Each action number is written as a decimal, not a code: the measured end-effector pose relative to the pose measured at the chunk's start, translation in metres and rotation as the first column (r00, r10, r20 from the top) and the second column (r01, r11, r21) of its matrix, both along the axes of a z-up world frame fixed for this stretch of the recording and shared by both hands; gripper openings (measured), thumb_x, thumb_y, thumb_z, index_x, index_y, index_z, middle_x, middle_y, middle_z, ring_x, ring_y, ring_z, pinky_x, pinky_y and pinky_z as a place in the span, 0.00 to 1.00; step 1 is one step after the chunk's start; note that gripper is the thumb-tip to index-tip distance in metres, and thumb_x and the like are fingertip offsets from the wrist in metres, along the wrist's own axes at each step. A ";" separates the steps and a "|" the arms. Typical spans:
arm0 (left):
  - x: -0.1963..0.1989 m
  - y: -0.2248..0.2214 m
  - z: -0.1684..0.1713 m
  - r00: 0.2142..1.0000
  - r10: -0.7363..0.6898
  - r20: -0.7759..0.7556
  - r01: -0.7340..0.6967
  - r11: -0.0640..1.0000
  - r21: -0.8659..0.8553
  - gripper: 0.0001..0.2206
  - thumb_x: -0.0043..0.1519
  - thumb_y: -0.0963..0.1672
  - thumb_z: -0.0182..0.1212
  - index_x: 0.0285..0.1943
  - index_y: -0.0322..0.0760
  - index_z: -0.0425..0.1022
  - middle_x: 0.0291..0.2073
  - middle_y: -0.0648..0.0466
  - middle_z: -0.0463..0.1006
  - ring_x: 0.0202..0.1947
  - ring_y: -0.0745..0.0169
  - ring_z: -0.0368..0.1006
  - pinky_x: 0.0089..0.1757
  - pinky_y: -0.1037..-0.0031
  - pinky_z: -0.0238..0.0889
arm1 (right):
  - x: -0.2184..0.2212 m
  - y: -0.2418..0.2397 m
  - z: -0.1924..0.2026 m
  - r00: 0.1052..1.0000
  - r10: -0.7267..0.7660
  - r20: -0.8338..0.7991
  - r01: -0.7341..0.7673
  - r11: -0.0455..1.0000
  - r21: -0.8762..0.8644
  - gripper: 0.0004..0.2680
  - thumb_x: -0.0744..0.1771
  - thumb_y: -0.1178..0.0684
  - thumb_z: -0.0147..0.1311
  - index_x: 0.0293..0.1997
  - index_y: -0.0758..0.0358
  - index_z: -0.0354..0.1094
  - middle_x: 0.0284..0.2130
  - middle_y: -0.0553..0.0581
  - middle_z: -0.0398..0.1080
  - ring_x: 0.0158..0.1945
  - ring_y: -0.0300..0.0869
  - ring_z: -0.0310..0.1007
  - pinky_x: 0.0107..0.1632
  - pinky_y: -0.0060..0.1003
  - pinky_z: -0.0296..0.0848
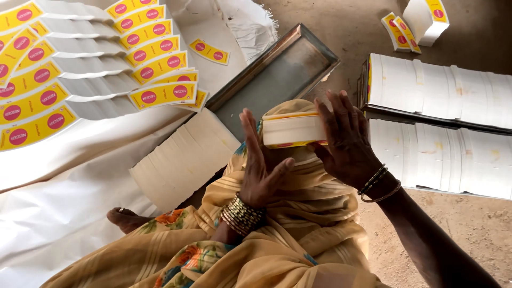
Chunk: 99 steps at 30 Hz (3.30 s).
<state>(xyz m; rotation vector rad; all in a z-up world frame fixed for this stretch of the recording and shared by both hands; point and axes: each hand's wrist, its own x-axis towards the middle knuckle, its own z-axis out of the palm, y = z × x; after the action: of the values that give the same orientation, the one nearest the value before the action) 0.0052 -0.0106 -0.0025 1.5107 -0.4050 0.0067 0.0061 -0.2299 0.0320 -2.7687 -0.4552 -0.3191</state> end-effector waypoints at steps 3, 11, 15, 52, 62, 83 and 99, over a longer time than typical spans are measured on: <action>0.003 0.003 0.004 0.990 -0.082 0.116 0.063 0.986 0.156 0.54 0.58 0.46 0.66 0.82 0.34 0.20 0.82 0.34 0.28 0.83 0.39 0.28 0.74 0.51 0.32 | 0.000 0.002 0.004 1.000 0.012 0.005 -0.012 0.998 -0.054 0.33 0.64 0.48 0.59 0.76 0.60 0.42 0.73 0.70 0.45 0.77 0.62 0.39 0.71 0.62 0.44; 0.039 0.013 0.011 0.886 -0.178 0.429 -0.219 0.655 0.723 0.33 0.54 0.45 0.67 0.69 0.34 0.59 0.66 0.42 0.62 0.69 0.42 0.55 0.68 0.48 0.44 | -0.002 -0.019 -0.025 0.999 0.010 -0.053 -0.010 1.000 -0.001 0.25 0.65 0.50 0.58 0.72 0.55 0.55 0.64 0.58 0.61 0.70 0.54 0.58 0.70 0.52 0.57; 0.047 0.007 0.008 0.913 -0.183 0.365 -0.123 0.729 0.673 0.21 0.58 0.44 0.68 0.56 0.32 0.65 0.52 0.43 0.70 0.55 0.43 0.66 0.56 0.54 0.54 | -0.011 -0.034 -0.053 0.987 -0.146 0.073 0.097 0.883 0.459 0.29 0.65 0.36 0.55 0.73 0.55 0.52 0.61 0.52 0.67 0.68 0.46 0.64 0.72 0.49 0.62; 0.052 0.000 0.020 0.892 -0.171 0.418 -0.214 0.654 0.726 0.24 0.53 0.43 0.72 0.54 0.31 0.65 0.48 0.43 0.70 0.50 0.42 0.66 0.52 0.54 0.57 | 0.007 -0.024 -0.017 0.989 0.146 0.031 -0.138 0.975 -0.176 0.34 0.69 0.37 0.51 0.78 0.69 0.38 0.76 0.67 0.43 0.80 0.58 0.32 0.76 0.60 0.35; 0.020 -0.031 0.010 0.997 0.050 0.053 -0.045 0.995 -0.089 0.26 0.58 0.42 0.71 0.64 0.35 0.62 0.55 0.45 0.72 0.59 0.47 0.71 0.58 0.63 0.67 | 0.002 -0.051 -0.053 0.978 0.051 -0.204 0.027 0.931 0.364 0.23 0.66 0.40 0.57 0.65 0.61 0.56 0.55 0.62 0.68 0.66 0.53 0.63 0.65 0.49 0.61; -0.006 -0.009 -0.015 0.995 -0.037 -0.090 0.016 0.977 -0.214 0.42 0.56 0.38 0.65 0.79 0.41 0.41 0.67 0.46 0.64 0.71 0.46 0.60 0.66 0.58 0.59 | -0.002 -0.031 -0.032 0.969 0.195 -0.153 -0.122 0.912 0.393 0.19 0.67 0.51 0.61 0.63 0.62 0.59 0.57 0.60 0.64 0.63 0.49 0.66 0.65 0.44 0.67; 0.005 -0.012 0.040 0.927 0.158 0.340 -0.201 0.975 0.094 0.25 0.46 0.45 0.75 0.52 0.38 0.72 0.49 0.48 0.73 0.56 0.47 0.69 0.57 0.57 0.63 | 0.002 -0.044 -0.029 0.909 0.335 -0.247 -0.106 0.760 0.641 0.28 0.69 0.47 0.57 0.76 0.66 0.47 0.72 0.59 0.54 0.74 0.44 0.53 0.72 0.41 0.56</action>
<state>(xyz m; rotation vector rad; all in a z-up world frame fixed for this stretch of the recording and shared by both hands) 0.0102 -0.0227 0.0371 1.6733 -0.5415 0.3923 0.0078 -0.2741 0.0028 -2.0329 -0.4796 0.0842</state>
